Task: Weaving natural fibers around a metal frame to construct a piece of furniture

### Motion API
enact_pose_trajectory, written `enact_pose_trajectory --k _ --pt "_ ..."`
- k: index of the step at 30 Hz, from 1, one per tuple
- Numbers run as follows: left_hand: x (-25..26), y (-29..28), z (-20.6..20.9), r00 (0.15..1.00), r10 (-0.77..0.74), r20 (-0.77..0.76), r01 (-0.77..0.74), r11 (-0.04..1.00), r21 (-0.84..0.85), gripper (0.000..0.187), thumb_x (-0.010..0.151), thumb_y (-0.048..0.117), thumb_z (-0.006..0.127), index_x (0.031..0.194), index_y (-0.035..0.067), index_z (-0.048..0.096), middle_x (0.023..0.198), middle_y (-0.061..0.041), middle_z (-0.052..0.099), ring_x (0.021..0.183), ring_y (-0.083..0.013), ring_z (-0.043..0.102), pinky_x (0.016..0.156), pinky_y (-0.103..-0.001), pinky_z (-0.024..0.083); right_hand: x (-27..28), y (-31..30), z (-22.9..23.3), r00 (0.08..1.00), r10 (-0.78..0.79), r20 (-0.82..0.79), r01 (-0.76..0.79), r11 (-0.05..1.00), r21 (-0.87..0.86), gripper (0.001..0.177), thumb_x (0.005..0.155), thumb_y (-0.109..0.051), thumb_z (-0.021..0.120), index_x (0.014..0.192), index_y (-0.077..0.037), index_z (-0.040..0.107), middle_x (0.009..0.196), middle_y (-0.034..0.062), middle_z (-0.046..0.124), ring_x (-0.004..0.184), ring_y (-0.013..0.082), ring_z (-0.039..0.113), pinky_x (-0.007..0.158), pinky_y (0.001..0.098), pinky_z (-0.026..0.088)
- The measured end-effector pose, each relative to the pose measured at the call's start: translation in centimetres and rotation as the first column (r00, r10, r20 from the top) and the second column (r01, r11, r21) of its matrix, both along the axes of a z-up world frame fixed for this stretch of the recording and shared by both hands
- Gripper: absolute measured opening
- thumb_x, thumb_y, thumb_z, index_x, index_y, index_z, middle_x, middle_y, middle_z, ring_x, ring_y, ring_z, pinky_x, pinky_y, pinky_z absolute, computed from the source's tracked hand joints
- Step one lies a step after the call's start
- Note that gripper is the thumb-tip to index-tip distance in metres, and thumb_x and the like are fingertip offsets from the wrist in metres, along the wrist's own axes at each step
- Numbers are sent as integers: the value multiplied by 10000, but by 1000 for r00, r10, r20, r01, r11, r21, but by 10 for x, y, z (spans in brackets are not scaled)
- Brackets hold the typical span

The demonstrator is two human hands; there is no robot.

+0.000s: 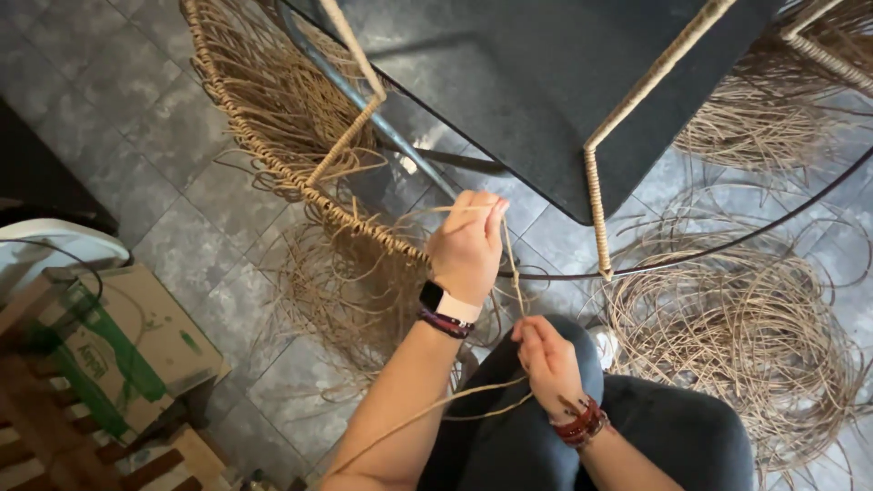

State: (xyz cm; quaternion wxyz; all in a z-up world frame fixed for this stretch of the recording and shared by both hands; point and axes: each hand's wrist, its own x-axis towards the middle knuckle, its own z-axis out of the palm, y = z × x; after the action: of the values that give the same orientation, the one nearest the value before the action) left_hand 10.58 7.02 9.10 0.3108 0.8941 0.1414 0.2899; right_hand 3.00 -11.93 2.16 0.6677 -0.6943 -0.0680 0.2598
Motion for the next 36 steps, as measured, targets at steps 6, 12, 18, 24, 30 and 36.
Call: enact_pose_trajectory --k 6,12,18,24,30,36 --pt "2 2 -2 999 12 51 -12 1000 7 190 1050 231 565 943 117 674 886 -58 641 726 -288 655 591 -387 499 -8 -4 -12 998 -2 57 3 1000 -20 269 1080 -172 423 898 -48 578 550 -32 304 464 68 282 443 232 234" --pt "-75 0 -1 947 -293 130 299 954 -22 271 1080 166 465 1223 188 694 1012 -78 673 884 -293 596 821 -419 442 -13 -9 -17 988 77 -136 -59 989 136 275 1072 -220 427 967 -32 597 611 -28 383 468 64 303 408 215 228" --pt "-146 -48 -14 932 -359 -52 234 706 -668 447 1094 371 387 1008 70 706 999 -91 733 958 -243 714 905 -346 525 -43 -17 -56 822 561 96 -486 779 -396 222 962 -146 468 811 -51 599 767 101 693 669 221 639 679 378 529" --pt "-143 -42 -113 892 -451 -17 418 841 -343 170 1001 78 471 896 89 604 920 -95 644 899 -316 580 872 -420 423 41 -25 58 376 541 752 304 695 -652 296 955 -322 669 1203 -163 696 1159 128 637 962 318 586 835 466 495" --pt "-120 -33 -142 946 -314 82 294 723 -626 226 1009 144 595 1044 227 802 895 5 775 883 -182 743 814 -297 579 98 24 22 294 592 750 102 761 -641 173 973 -308 634 1074 -226 748 847 -32 696 825 202 692 785 339 526" --pt "-148 -45 -228 975 68 -212 -209 -46 -977 137 923 88 670 1049 131 705 1019 -10 768 902 -107 652 734 -210 505 91 54 41 388 622 680 -8 740 -673 232 1031 -370 572 1107 -204 715 808 -12 637 812 207 659 735 322 542"
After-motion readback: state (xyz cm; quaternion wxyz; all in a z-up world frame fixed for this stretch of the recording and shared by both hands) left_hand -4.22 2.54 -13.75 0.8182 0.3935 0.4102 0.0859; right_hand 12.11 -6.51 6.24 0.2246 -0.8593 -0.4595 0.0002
